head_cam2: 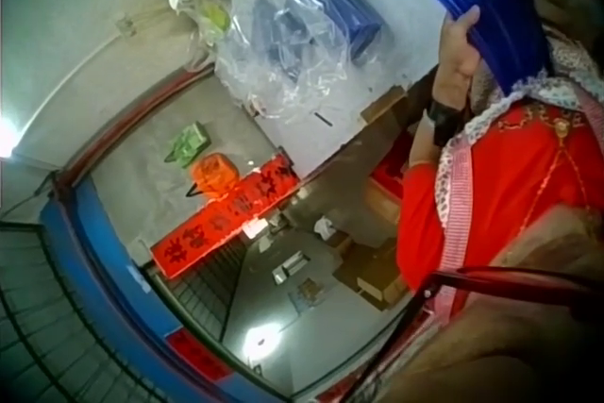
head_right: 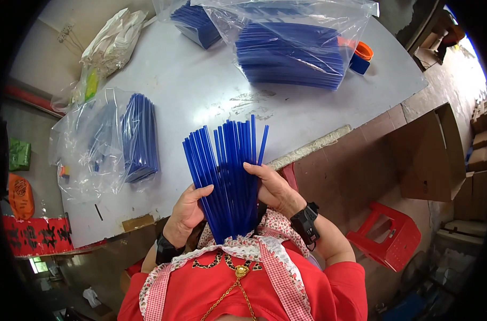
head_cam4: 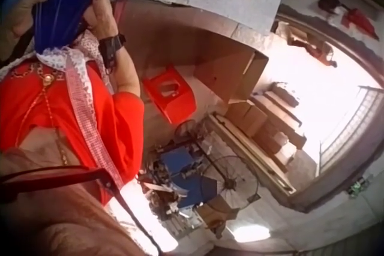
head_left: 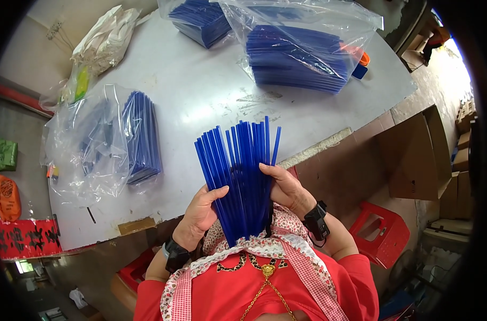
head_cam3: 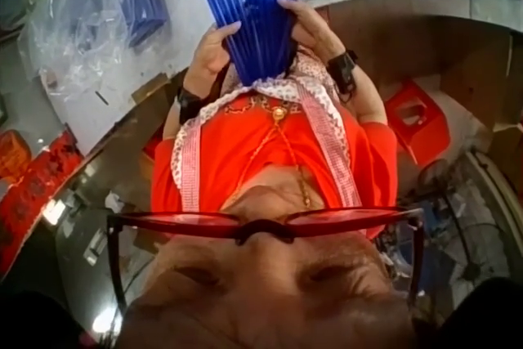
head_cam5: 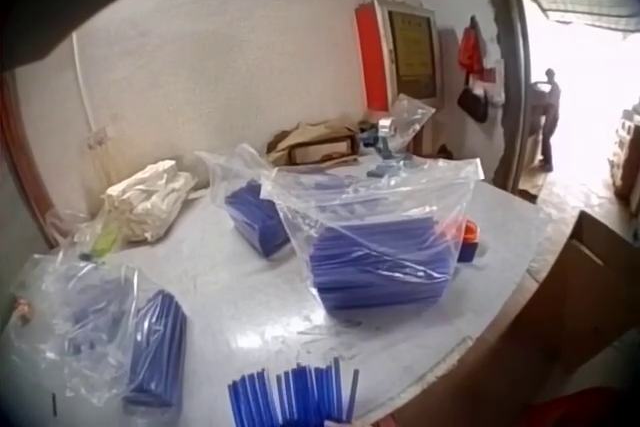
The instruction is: The person opens a plastic bag, removes a bundle of blue plastic tubes, and fans them out by hand before gathering them back into a bundle and placing them into the bag.
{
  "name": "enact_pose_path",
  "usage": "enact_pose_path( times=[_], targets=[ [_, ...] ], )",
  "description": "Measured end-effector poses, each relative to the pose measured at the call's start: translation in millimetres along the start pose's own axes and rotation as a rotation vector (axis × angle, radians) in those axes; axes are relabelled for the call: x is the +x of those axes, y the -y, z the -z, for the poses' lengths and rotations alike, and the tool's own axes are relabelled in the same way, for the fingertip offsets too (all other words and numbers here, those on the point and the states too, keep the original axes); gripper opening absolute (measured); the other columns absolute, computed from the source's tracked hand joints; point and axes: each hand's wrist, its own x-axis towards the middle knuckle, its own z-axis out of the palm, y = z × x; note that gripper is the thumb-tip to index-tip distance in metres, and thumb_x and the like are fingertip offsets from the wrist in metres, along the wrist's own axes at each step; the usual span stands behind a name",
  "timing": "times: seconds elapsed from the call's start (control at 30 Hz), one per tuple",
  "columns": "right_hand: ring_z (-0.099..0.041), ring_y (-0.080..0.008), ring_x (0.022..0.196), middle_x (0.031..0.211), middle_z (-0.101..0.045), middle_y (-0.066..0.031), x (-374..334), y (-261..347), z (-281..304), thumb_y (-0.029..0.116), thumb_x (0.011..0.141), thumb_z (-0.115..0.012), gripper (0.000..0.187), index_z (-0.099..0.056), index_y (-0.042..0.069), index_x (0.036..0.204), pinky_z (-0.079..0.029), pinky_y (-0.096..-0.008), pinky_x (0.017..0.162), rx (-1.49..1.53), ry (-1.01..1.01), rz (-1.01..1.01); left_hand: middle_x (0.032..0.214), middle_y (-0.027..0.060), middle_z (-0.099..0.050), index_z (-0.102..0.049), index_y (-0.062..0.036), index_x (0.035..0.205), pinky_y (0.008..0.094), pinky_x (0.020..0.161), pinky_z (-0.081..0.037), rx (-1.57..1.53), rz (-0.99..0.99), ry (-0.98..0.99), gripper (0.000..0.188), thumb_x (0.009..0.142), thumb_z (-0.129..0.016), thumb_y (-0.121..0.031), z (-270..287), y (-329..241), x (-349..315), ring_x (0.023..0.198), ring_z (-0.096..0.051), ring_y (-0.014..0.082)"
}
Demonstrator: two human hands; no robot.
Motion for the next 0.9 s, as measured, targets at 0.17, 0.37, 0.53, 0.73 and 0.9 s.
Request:
enact_pose_path(
  times=[0.17, 0.37, 0.53, 0.73, 0.9],
  targets=[
    [-0.059, -0.0252, 0.109, 0.12, -0.06, -0.0152, -4, -11, 7, 0.015, 0.088, -0.061, 0.042, -0.051, 0.001, 0.126, -0.045, -0.0404, 0.099, -0.01, -0.031, -0.041, 0.113, 0.0077, -0.064, -0.057, -0.005, 0.118, 0.0349, 0.092, -0.049, -0.042, 0.0, -0.013, 0.032, 0.086, -0.061, -0.002, 8, 3, -4, 0.103, -0.061, 0.019],
    [-0.057, -0.0252, 0.112, 0.122, -0.059, -0.0153, -9, -13, 3, 0.015, 0.086, -0.062, 0.045, -0.05, 0.001, 0.127, -0.043, -0.0406, 0.1, -0.036, 0.01, -0.018, 0.115, 0.0091, -0.063, -0.055, -0.0069, 0.123, 0.0389, 0.094, -0.047, 0.011, -0.057, -0.042, 0.038, 0.085, -0.062, -0.002, 6, 7, -11, 0.105, -0.061, 0.0204],
    [-0.056, -0.0229, 0.113, 0.123, -0.058, -0.0122, -15, -12, 0, 0.014, 0.085, -0.063, 0.047, -0.05, 0.004, 0.128, -0.041, -0.0396, 0.101, -0.028, 0.051, -0.007, 0.113, 0.0057, -0.064, -0.058, -0.0086, 0.119, 0.0345, 0.092, -0.048, 0.022, -0.109, -0.046, 0.037, 0.083, -0.065, -0.001, -3, 8, -19, 0.103, -0.061, 0.0171],
    [-0.056, -0.0221, 0.113, 0.123, -0.058, -0.011, -21, -14, 4, 0.015, 0.084, -0.064, 0.048, -0.05, 0.005, 0.129, -0.04, -0.0395, 0.102, -0.014, 0.074, 0.025, 0.114, 0.006, -0.064, -0.059, -0.0085, 0.118, 0.0338, 0.093, -0.046, 0.038, -0.154, -0.05, 0.037, 0.083, -0.066, 0.0, -13, 7, -28, 0.102, -0.06, 0.0161],
    [-0.053, -0.0269, 0.118, 0.128, -0.055, -0.0155, -27, -14, 2, 0.014, 0.081, -0.063, 0.056, -0.045, 0.002, 0.133, -0.036, -0.043, 0.106, -0.027, 0.073, 0.039, 0.112, 0.0061, -0.065, -0.061, -0.0086, 0.116, 0.0335, 0.092, -0.047, 0.054, -0.172, -0.045, 0.037, 0.081, -0.068, 0.001, -13, 7, -30, 0.1, -0.061, 0.0158]
  ],
)
